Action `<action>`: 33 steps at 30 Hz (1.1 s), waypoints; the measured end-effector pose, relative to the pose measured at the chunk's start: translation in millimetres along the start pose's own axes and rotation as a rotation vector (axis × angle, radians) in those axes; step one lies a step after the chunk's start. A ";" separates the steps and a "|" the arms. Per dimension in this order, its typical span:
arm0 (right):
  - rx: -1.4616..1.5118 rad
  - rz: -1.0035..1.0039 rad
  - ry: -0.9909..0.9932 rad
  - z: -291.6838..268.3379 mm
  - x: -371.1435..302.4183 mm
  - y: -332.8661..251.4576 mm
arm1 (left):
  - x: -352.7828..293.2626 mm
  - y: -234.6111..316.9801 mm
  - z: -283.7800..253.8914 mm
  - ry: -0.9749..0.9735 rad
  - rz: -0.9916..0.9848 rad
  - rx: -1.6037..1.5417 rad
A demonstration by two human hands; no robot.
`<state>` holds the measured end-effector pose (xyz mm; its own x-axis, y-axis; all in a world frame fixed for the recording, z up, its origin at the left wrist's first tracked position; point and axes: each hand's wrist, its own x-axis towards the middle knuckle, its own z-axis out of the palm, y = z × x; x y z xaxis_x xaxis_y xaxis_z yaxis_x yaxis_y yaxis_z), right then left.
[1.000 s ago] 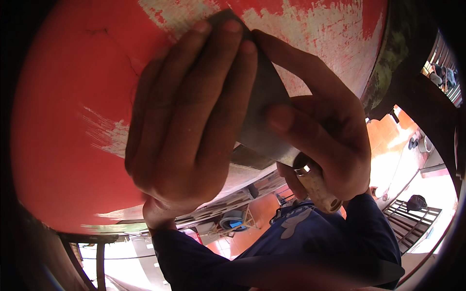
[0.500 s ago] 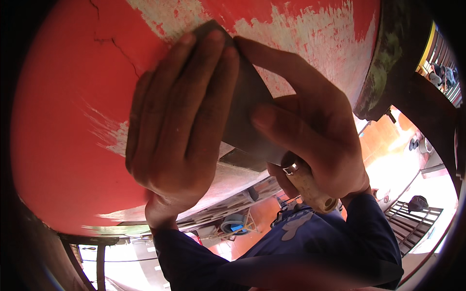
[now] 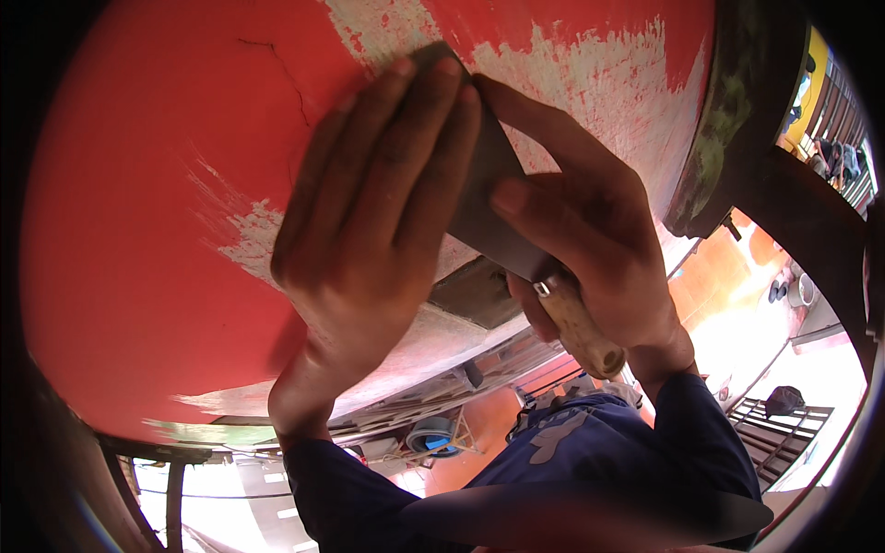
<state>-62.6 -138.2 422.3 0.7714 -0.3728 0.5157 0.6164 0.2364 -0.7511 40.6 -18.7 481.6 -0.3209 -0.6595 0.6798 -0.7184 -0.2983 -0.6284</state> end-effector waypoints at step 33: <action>-0.049 0.289 -0.289 -18.7 -120.2 82.3 | -116.6 154.8 -9.3 0.412 -1.209 -1.603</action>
<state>-107.5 -90.7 290.7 0.9285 -0.0288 0.3701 0.3653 0.2491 -0.8970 -38.9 18.5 308.5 0.7077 -0.4027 0.5805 -0.3415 0.5243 0.7800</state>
